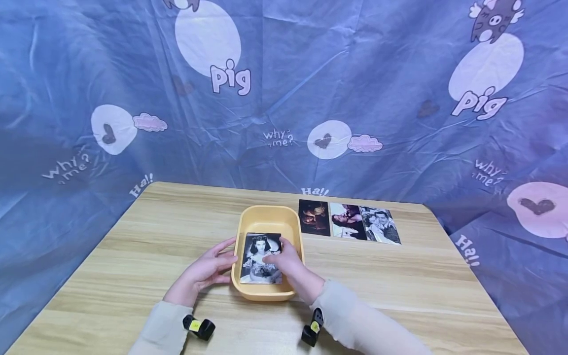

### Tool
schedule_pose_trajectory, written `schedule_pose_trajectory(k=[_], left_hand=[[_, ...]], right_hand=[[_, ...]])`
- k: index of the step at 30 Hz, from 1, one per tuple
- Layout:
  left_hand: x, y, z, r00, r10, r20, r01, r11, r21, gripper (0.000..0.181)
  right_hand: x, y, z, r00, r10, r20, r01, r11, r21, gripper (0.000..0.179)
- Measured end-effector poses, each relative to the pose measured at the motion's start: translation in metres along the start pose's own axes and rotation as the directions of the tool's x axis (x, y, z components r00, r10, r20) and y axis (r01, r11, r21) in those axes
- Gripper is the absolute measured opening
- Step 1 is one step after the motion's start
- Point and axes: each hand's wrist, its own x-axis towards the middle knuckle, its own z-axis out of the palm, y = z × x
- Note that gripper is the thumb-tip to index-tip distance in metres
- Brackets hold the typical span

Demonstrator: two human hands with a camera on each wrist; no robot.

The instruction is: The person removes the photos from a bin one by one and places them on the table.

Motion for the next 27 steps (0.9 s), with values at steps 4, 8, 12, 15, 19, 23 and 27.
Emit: schedule_pose_trajectory(k=[4,8,12,15,19,23,27], left_hand=[[-0.0004,0.0006,-0.0005,1.000,0.002,0.006,-0.002,1.000,-0.003,0.076],[-0.0005,0.0006,-0.0011,1.000,0.000,0.006,0.000,1.000,-0.005,0.076],[-0.0002,0.0006,-0.0015,1.000,-0.001,0.008,0.001,1.000,-0.007,0.076],[-0.0002,0.0003,-0.0018,1.000,-0.001,0.010,0.001,1.000,-0.008,0.076],[-0.0001,0.0000,-0.0020,1.000,0.001,0.013,-0.001,1.000,-0.010,0.077],[0.0002,0.0000,-0.0024,1.000,0.000,0.019,0.001,1.000,-0.016,0.077],[0.0005,0.0015,-0.0028,1.000,-0.005,0.023,0.005,1.000,-0.020,0.078]], right_hand=[[0.0024,0.0008,0.0008,1.000,0.018,0.023,-0.018,1.000,-0.012,0.077],[0.0027,0.0004,0.0000,0.998,0.043,0.036,-0.042,0.999,-0.020,0.069],[0.0028,-0.0005,-0.0005,0.997,0.059,0.048,-0.060,0.998,0.003,0.062],[0.0027,-0.0009,-0.0005,0.997,0.063,0.053,-0.064,0.998,0.018,0.060],[0.0028,-0.0005,0.0001,0.997,0.058,0.048,-0.059,0.998,0.032,0.066],[0.0015,-0.0015,0.0005,0.999,0.043,0.013,-0.044,0.999,0.020,0.074],[0.0001,-0.0038,0.0002,1.000,0.022,-0.016,-0.022,1.000,0.006,0.074]])
